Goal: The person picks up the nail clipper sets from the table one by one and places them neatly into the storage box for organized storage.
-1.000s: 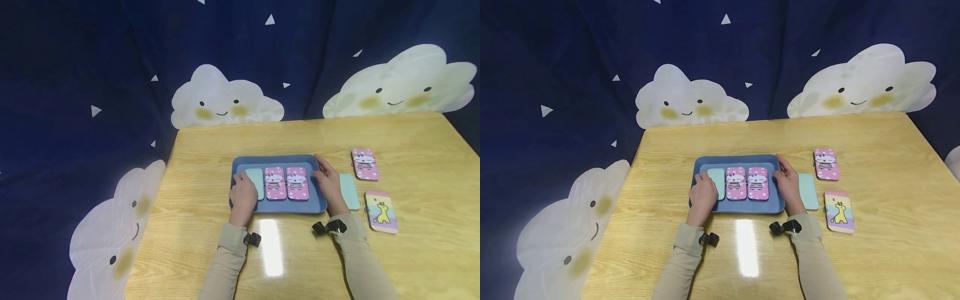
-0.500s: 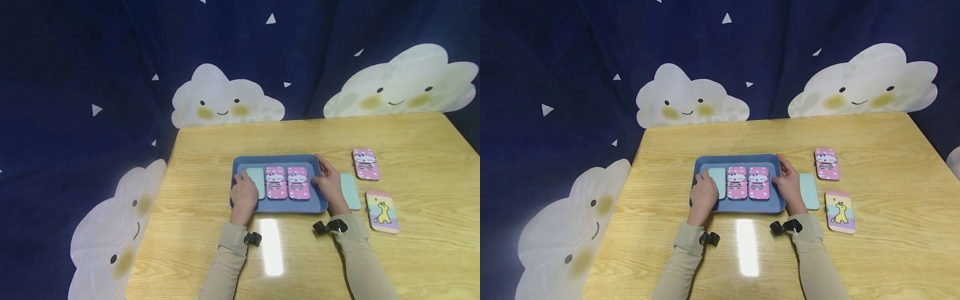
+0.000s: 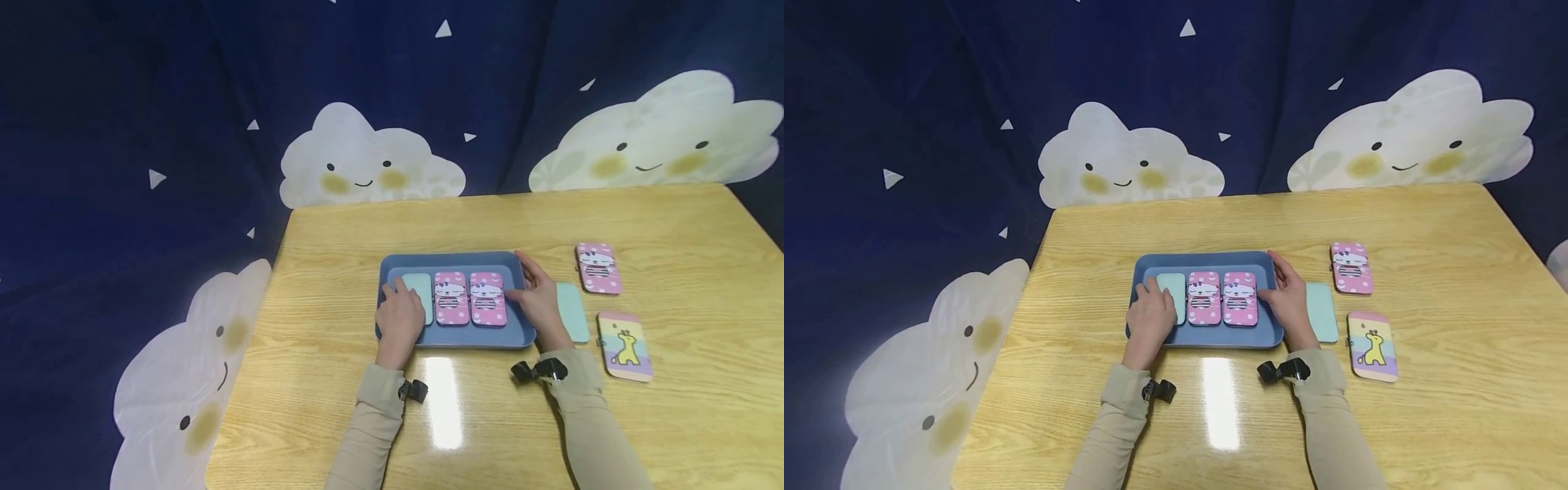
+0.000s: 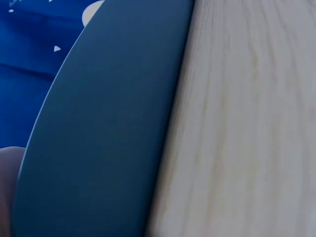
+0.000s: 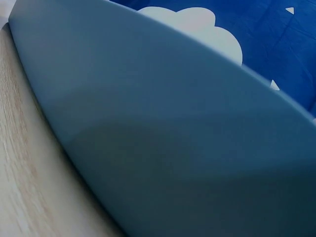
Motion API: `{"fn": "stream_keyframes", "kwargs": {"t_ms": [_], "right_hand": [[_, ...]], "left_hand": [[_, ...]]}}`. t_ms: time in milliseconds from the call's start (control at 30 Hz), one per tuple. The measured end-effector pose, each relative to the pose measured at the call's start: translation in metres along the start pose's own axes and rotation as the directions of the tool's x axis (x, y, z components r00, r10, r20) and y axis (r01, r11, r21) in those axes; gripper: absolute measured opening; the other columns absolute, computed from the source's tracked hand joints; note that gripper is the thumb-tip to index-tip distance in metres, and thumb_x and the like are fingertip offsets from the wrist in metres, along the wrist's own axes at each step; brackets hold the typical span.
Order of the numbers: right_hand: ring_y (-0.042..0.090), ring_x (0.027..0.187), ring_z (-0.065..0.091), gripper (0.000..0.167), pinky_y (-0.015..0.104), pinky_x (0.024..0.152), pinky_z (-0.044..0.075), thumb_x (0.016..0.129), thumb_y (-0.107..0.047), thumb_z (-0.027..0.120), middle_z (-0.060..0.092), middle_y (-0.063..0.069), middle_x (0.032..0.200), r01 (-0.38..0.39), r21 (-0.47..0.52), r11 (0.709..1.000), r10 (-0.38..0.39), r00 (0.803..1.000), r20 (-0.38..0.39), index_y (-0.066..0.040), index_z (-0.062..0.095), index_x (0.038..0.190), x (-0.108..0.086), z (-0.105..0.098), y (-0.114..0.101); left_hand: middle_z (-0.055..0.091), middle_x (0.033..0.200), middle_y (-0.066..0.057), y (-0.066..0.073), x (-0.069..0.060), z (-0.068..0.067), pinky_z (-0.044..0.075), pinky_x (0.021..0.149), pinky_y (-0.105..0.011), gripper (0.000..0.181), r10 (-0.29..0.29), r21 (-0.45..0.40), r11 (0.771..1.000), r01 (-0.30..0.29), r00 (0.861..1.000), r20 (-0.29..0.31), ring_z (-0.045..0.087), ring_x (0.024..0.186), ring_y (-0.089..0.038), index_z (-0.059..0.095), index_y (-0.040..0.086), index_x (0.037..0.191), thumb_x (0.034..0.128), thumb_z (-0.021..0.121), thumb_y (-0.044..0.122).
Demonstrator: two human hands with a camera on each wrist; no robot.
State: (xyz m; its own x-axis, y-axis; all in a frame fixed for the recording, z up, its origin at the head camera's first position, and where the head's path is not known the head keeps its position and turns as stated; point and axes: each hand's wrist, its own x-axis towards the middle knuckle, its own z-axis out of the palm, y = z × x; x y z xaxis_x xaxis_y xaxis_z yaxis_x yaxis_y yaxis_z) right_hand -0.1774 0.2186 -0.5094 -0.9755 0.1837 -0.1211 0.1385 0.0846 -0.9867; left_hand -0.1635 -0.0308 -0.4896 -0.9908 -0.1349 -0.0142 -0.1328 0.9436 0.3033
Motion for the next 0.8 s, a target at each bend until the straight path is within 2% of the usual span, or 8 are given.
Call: {"fn": "stream_keyframes", "kwargs": {"t_ms": [233, 433, 633, 800], "right_hand": [[0.028, 0.146, 0.028, 0.090, 0.041, 0.118, 0.025, 0.076, 0.022, 0.060, 0.031, 0.014, 0.159, 0.013, 0.006, 1.000, -0.013, 1.000, -0.002, -0.012, 0.035, 0.155, 0.000, -0.001, -0.001], [0.028, 0.146, 0.028, 0.088, 0.038, 0.118, 0.025, 0.076, 0.021, 0.060, 0.031, 0.014, 0.159, 0.006, 0.008, 1.000, -0.006, 1.000, -0.004, -0.012, 0.036, 0.154, 0.000, 0.000, -0.002], [0.027, 0.146, 0.029, 0.086, 0.036, 0.117, 0.025, 0.078, 0.019, 0.060, 0.031, 0.014, 0.159, 0.004, 0.018, 1.000, -0.004, 1.000, -0.003, -0.012, 0.036, 0.154, 0.000, 0.000, 0.000], [0.024, 0.147, 0.027, 0.080, 0.032, 0.117, 0.025, 0.082, 0.016, 0.057, 0.030, 0.011, 0.160, -0.001, 0.024, 1.000, 0.001, 1.000, -0.001, -0.012, 0.036, 0.154, 0.002, 0.001, 0.001]], "left_hand": [[0.052, 0.115, -0.023, 0.000, 0.001, 0.000, 0.049, 0.049, -0.039, 0.042, 0.013, -0.015, 1.000, -0.013, 1.000, -0.008, 0.055, 0.061, -0.026, 0.045, 0.000, 0.131, 0.1043, 0.041, 0.032], [0.048, 0.130, -0.028, -0.001, 0.000, -0.001, 0.050, 0.048, -0.039, 0.044, 0.019, 0.022, 1.000, -0.018, 0.999, -0.032, 0.058, 0.060, -0.027, 0.048, 0.000, 0.135, 0.1042, 0.041, 0.030], [0.050, 0.121, -0.022, -0.004, -0.001, -0.005, 0.047, 0.044, -0.037, 0.037, 0.042, 0.022, 0.999, -0.041, 0.998, -0.052, 0.055, 0.055, -0.024, 0.054, 0.000, 0.126, 0.1035, 0.043, 0.026], [0.051, 0.113, -0.019, -0.007, -0.002, -0.010, 0.049, 0.046, -0.038, 0.031, 0.095, 0.006, 0.995, -0.095, 0.992, -0.079, 0.056, 0.058, -0.025, 0.057, -0.001, 0.119, 0.1022, 0.044, 0.022]]}}
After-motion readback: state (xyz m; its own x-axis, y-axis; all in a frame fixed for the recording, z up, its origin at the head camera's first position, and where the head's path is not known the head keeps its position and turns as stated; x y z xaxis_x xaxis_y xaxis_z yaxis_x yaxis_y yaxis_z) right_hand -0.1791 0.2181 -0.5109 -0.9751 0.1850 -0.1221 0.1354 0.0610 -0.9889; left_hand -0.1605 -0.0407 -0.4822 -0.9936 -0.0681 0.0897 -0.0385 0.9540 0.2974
